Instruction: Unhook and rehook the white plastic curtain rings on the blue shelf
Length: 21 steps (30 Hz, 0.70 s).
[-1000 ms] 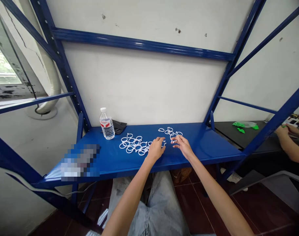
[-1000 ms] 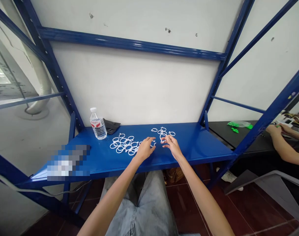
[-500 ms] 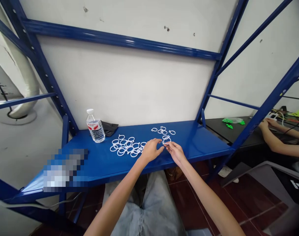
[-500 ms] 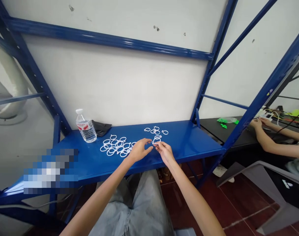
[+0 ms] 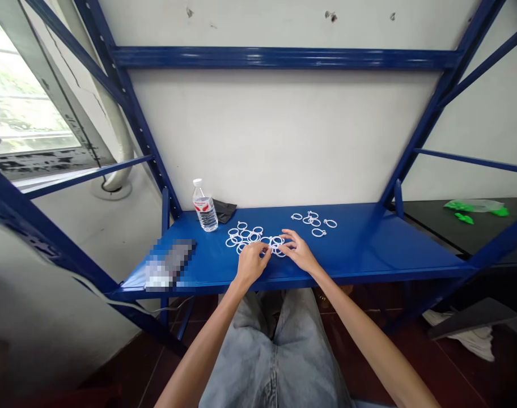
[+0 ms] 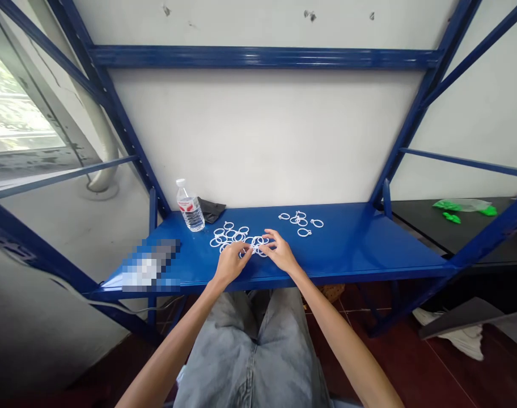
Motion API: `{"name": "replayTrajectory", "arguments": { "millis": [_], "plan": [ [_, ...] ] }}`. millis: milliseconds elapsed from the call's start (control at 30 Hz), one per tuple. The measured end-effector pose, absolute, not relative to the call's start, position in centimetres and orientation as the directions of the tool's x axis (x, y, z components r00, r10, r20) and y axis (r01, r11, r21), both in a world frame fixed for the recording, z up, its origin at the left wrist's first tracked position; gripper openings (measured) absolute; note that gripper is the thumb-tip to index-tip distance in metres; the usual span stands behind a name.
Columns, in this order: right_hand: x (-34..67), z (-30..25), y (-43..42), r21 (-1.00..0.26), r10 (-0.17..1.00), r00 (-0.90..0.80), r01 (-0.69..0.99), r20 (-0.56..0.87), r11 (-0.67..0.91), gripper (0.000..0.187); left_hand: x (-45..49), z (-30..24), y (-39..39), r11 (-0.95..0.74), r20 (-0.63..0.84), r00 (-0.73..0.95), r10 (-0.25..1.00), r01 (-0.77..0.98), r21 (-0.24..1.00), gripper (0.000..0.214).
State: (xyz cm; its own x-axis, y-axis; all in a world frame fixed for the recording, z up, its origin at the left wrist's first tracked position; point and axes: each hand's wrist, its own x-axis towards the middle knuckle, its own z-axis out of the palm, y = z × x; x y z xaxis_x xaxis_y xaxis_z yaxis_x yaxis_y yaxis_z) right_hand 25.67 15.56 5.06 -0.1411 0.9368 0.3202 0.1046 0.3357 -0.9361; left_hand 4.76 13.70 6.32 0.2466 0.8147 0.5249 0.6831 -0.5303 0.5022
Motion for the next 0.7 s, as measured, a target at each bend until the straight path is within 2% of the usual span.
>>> {"name": "replayTrajectory", "arguments": {
  "millis": [167,433,700],
  "plan": [
    [25.5,4.9,15.4,-0.837,0.891,-0.264,0.322,0.37,0.443,0.043,4.0,5.8,13.4,-0.532,0.505,0.274,0.819,0.694,0.486,0.021],
    [25.3,4.6,14.9,-0.777,0.869,-0.233,0.389,0.436,0.495,0.036,3.6,5.7,13.3,-0.571,0.51,0.322,0.797,0.676,0.465,0.021],
    [25.2,4.6,14.4,-0.618,0.824,-0.278,0.554,0.494,0.558,0.029,3.6,5.3,13.4,-0.527,0.491,0.3,0.818,0.734,0.429,0.02]
  ]
}}
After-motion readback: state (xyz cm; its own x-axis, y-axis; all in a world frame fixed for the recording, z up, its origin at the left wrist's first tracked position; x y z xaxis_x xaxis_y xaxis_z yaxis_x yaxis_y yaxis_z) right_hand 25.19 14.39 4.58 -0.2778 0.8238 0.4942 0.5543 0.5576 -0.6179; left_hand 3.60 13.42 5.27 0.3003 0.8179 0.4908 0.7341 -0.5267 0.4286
